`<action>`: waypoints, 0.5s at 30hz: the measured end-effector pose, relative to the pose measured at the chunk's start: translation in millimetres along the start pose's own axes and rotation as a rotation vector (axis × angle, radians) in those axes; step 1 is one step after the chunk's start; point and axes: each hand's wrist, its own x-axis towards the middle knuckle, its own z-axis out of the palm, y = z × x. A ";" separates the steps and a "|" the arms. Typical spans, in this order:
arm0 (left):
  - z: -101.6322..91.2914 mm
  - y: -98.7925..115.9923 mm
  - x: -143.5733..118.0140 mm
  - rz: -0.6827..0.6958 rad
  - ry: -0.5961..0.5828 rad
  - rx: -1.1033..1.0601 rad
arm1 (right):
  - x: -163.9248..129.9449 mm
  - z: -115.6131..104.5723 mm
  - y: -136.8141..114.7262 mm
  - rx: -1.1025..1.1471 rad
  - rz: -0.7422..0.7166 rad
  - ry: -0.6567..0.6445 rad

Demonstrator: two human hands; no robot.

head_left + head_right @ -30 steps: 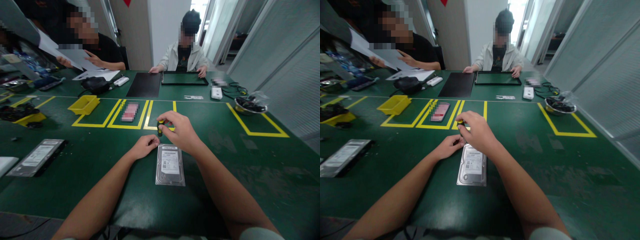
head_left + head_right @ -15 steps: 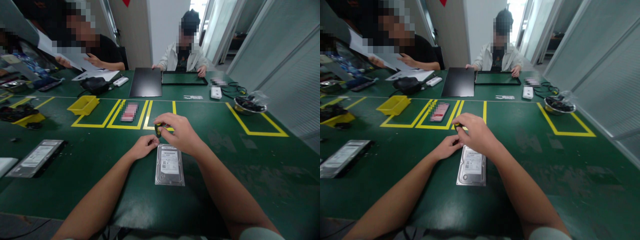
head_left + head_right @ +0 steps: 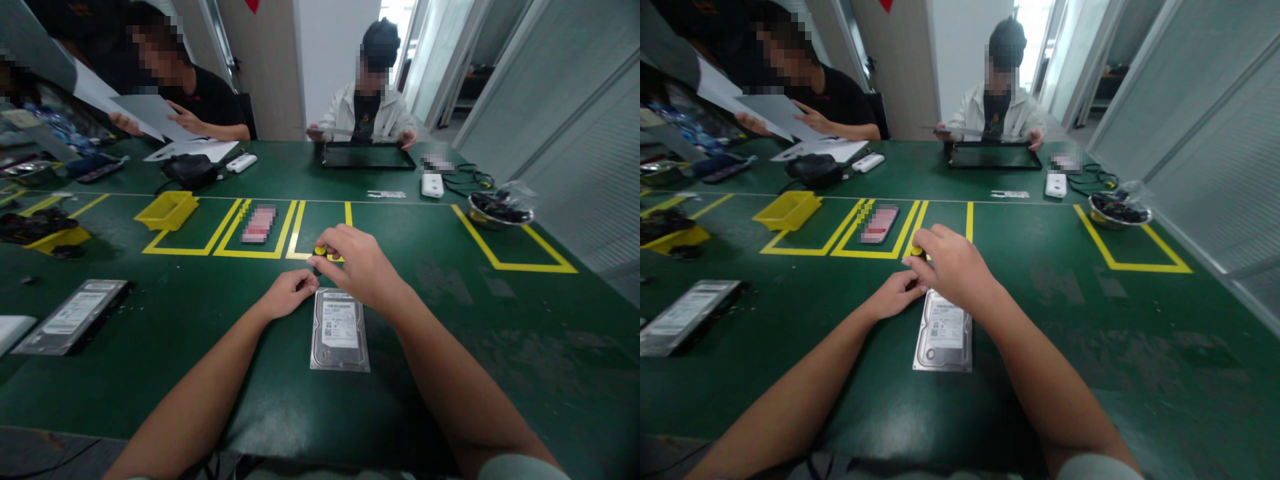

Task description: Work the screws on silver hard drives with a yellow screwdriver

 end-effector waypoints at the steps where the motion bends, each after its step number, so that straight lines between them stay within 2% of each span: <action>1: 0.0 0.1 0.0 -0.003 0.001 -0.002 | -0.2 0.4 0.2 -0.018 0.007 -0.004; 8: 0.5 1.5 -0.7 0.006 0.007 -0.030 | 0.6 -0.3 -0.3 -0.034 0.006 0.025; 15: -0.3 1.1 -0.7 -0.005 -0.012 -0.031 | 1.8 -1.8 -1.8 0.095 -0.096 0.070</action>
